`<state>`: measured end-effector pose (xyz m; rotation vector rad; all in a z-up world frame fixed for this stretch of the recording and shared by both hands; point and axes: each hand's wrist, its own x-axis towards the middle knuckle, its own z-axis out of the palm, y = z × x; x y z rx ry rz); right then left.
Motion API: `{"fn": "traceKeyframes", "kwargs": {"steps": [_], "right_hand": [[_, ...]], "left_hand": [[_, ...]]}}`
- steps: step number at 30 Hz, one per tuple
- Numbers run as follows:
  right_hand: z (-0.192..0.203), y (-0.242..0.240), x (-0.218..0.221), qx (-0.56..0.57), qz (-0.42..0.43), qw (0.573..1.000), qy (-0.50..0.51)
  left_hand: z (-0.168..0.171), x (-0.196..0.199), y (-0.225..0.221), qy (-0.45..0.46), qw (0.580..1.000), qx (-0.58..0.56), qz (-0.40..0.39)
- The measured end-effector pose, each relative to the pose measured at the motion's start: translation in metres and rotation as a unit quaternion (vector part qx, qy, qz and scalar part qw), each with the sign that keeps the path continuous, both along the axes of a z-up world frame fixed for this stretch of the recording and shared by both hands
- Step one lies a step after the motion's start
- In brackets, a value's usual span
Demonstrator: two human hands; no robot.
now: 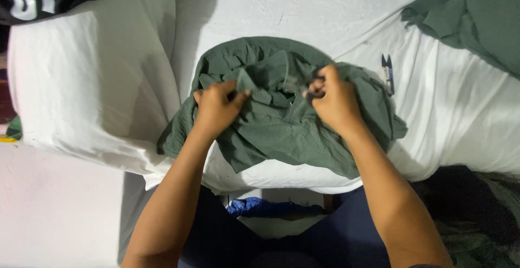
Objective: Trimming loose threads from a green garment using thread snips as part of a finishing process.
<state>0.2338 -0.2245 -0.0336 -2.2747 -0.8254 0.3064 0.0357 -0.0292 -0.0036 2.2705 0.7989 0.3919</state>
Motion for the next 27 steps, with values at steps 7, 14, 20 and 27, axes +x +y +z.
{"fn": "traceKeyframes", "kwargs": {"steps": [7, 14, 20, 27], "right_hand": [[0.01, 0.003, 0.031, 0.241, -0.091, 0.966, 0.026], [0.043, -0.018, 0.014, 0.248, -0.071, 0.961, 0.1], [0.044, -0.035, 0.006, 0.29, -0.05, 0.947, 0.128], [0.057, -0.027, -0.014, 0.284, -0.027, 0.943, 0.169]], "left_hand": [[0.014, 0.03, 0.021, -0.259, 0.958, -0.101, 0.074], [0.004, 0.013, 0.022, -0.066, 0.996, 0.057, -0.01], [-0.005, 0.008, 0.016, -0.003, 0.993, 0.118, -0.03], [0.014, 0.013, 0.001, -0.086, 0.977, 0.196, -0.028]]}}
